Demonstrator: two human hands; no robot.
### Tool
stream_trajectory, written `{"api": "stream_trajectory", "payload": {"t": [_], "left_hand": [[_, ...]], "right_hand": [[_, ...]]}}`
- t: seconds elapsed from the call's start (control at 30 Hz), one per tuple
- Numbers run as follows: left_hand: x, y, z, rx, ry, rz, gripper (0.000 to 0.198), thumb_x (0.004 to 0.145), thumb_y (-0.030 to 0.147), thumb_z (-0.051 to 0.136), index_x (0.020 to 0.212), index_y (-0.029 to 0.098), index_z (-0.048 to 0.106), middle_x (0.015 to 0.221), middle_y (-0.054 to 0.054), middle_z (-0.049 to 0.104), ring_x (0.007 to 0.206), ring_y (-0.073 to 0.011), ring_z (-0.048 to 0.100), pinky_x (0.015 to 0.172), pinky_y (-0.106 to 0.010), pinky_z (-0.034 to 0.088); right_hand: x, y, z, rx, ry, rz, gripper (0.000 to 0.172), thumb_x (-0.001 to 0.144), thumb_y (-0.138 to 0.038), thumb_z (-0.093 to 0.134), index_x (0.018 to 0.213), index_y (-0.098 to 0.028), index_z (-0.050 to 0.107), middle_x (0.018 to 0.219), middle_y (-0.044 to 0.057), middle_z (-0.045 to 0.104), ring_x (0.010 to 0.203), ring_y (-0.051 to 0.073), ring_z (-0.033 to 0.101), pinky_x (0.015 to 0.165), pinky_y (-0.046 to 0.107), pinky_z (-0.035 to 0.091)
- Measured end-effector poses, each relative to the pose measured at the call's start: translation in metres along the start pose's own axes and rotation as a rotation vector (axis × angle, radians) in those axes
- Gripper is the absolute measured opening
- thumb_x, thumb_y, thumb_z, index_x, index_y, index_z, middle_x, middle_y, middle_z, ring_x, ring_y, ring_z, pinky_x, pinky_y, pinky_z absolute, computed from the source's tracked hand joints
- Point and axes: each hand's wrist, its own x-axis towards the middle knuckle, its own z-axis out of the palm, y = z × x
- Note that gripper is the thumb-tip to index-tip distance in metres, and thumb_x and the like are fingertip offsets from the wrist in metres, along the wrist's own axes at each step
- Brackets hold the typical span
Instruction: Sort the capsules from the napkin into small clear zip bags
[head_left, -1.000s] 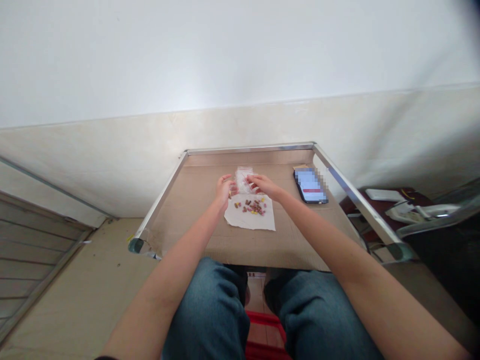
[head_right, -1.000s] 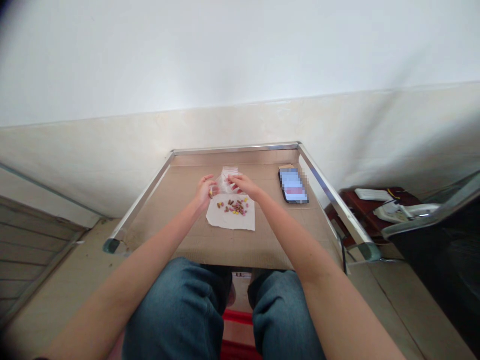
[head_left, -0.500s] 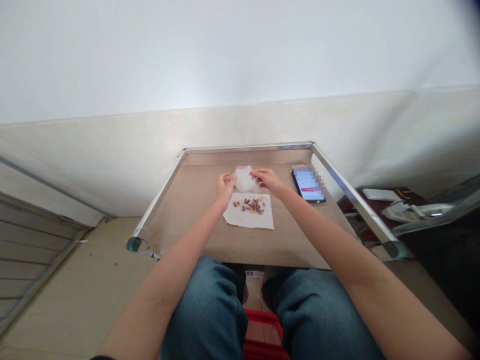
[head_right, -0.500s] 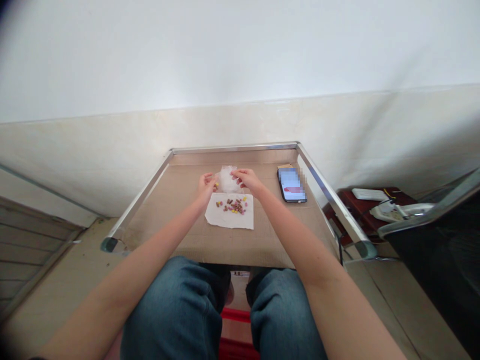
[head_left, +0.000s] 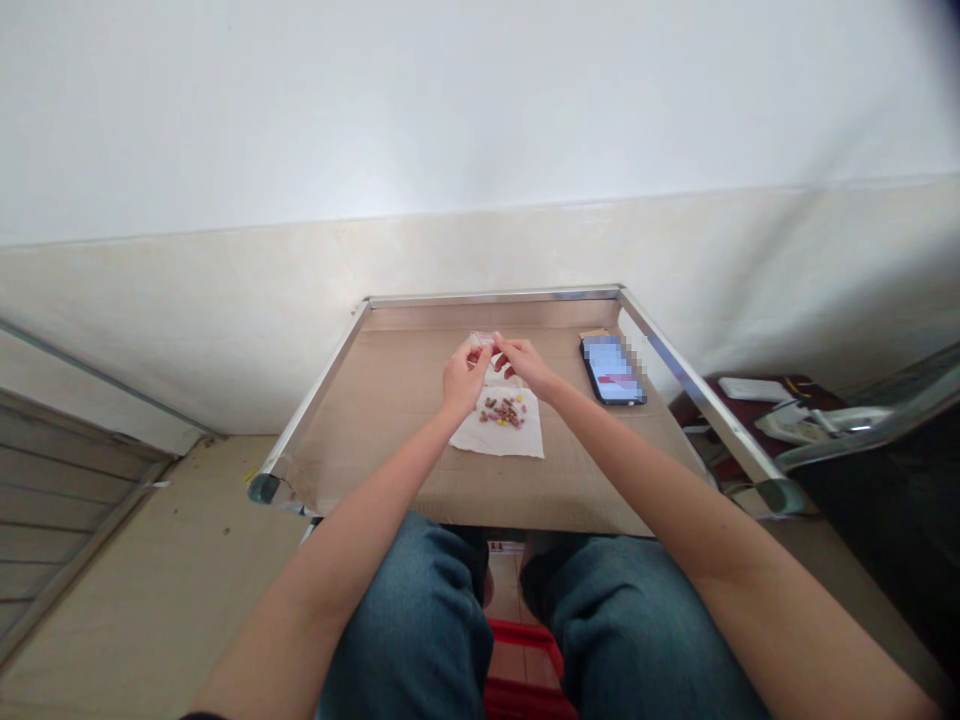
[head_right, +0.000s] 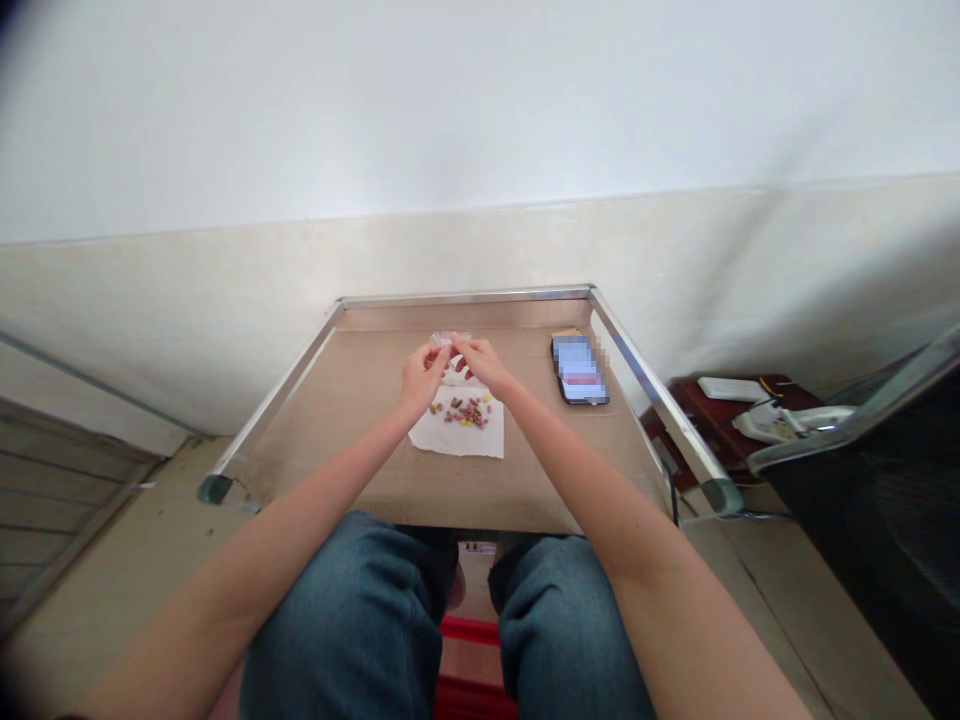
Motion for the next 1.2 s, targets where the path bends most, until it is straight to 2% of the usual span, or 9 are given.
{"api": "stream_trajectory", "payload": {"t": [0.2, 0.5, 0.67, 0.97, 1.2], "left_hand": [[0.003, -0.004, -0.004, -0.026, 0.026, -0.034, 0.027, 0.081, 0.041, 0.045, 0.071, 0.018, 0.057, 0.069, -0.003, 0.059, 0.062, -0.0127, 0.052, 0.059, -0.023, 0.038], [0.005, -0.004, -0.005, -0.059, -0.001, -0.016, 0.019, 0.08, 0.032, 0.047, 0.072, 0.017, 0.056, 0.066, -0.001, 0.057, 0.057, -0.0108, 0.05, 0.057, -0.022, 0.038], [0.008, -0.008, -0.006, -0.165, -0.044, -0.056, 0.023, 0.077, 0.037, 0.051, 0.07, 0.015, 0.058, 0.063, -0.002, 0.058, 0.053, -0.0096, 0.05, 0.054, -0.022, 0.039], [0.008, -0.012, -0.007, -0.305, -0.073, -0.081, 0.026, 0.073, 0.039, 0.055, 0.066, 0.014, 0.058, 0.061, -0.001, 0.056, 0.053, -0.0088, 0.049, 0.051, -0.021, 0.038], [0.009, -0.013, -0.008, -0.222, -0.053, -0.071, 0.027, 0.074, 0.04, 0.055, 0.067, 0.014, 0.058, 0.061, -0.001, 0.055, 0.054, -0.0085, 0.048, 0.053, -0.02, 0.038]], "right_hand": [[-0.001, -0.003, 0.003, -0.06, -0.054, -0.066, 0.047, 0.076, -0.056, 0.042, 0.073, -0.014, 0.063, 0.074, 0.005, 0.061, 0.055, 0.008, 0.049, 0.041, 0.015, 0.035], [-0.001, -0.002, -0.001, -0.081, -0.028, -0.067, 0.028, 0.07, -0.033, 0.056, 0.09, -0.018, 0.067, 0.081, 0.004, 0.065, 0.055, 0.007, 0.049, 0.042, 0.016, 0.036], [-0.002, -0.001, -0.003, -0.108, -0.101, -0.096, 0.024, 0.069, -0.028, 0.055, 0.086, -0.017, 0.067, 0.075, 0.003, 0.065, 0.056, 0.007, 0.049, 0.045, 0.016, 0.037], [0.001, -0.003, -0.002, -0.144, -0.143, -0.106, 0.022, 0.07, -0.029, 0.053, 0.078, -0.015, 0.068, 0.067, 0.002, 0.064, 0.052, 0.007, 0.05, 0.041, 0.016, 0.036], [0.001, -0.005, 0.002, -0.159, -0.106, -0.076, 0.018, 0.07, -0.023, 0.051, 0.072, -0.014, 0.066, 0.062, 0.001, 0.061, 0.049, 0.007, 0.051, 0.038, 0.014, 0.036]]}}
